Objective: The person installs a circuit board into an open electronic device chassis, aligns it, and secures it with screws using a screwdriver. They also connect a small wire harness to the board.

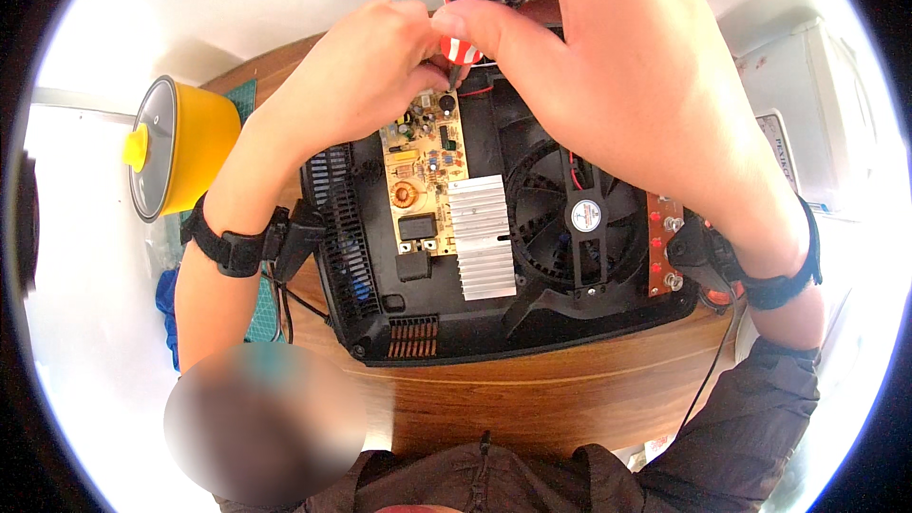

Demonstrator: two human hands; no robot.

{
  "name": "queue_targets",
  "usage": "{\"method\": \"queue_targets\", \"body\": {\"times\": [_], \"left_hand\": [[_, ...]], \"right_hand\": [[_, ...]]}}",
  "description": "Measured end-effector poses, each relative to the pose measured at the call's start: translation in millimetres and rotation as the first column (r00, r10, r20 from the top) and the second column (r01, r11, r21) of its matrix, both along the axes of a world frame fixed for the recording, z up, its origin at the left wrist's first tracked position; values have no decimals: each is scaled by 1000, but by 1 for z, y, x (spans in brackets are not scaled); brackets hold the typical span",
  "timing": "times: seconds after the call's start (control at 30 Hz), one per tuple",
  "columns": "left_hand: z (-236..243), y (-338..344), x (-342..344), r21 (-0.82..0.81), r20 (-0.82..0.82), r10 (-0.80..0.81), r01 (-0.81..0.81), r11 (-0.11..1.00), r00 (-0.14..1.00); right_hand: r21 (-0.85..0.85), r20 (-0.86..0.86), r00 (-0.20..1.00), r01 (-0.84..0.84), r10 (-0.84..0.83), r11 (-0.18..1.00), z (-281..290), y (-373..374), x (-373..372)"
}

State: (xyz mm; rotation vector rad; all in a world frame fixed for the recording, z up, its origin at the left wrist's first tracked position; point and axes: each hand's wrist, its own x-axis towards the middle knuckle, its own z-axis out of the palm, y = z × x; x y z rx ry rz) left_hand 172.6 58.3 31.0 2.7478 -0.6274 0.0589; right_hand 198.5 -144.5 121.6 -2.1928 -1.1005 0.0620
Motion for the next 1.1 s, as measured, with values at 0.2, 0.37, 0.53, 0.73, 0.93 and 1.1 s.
{"method": "queue_targets", "body": {"times": [0.2,0.37,0.53,0.73,0.93,1.1], "left_hand": [[-2,2,-2,18,16,-7,6,1000,1000],[-2,2,-2,5,39,-13,13,1000,999],[-5,4,-5,-41,50,-3,5,999,999],[-8,4,-4,-82,36,-3,6,997,999],[-13,7,-4,-24,132,-30,34,999,991],[-14,3,-8,-128,117,4,11,992,993]], "right_hand": [[60,-5,1000,28,-27,998,-8,5,-5],[194,-21,978,-198,205,961,-23,-14,23],[107,139,969,-222,206,969,-20,-12,18],[155,209,937,-314,280,937,-22,-16,20],[203,325,898,-373,297,905,-30,-13,15],[132,265,935,-275,233,952,-36,-11,4]]}}
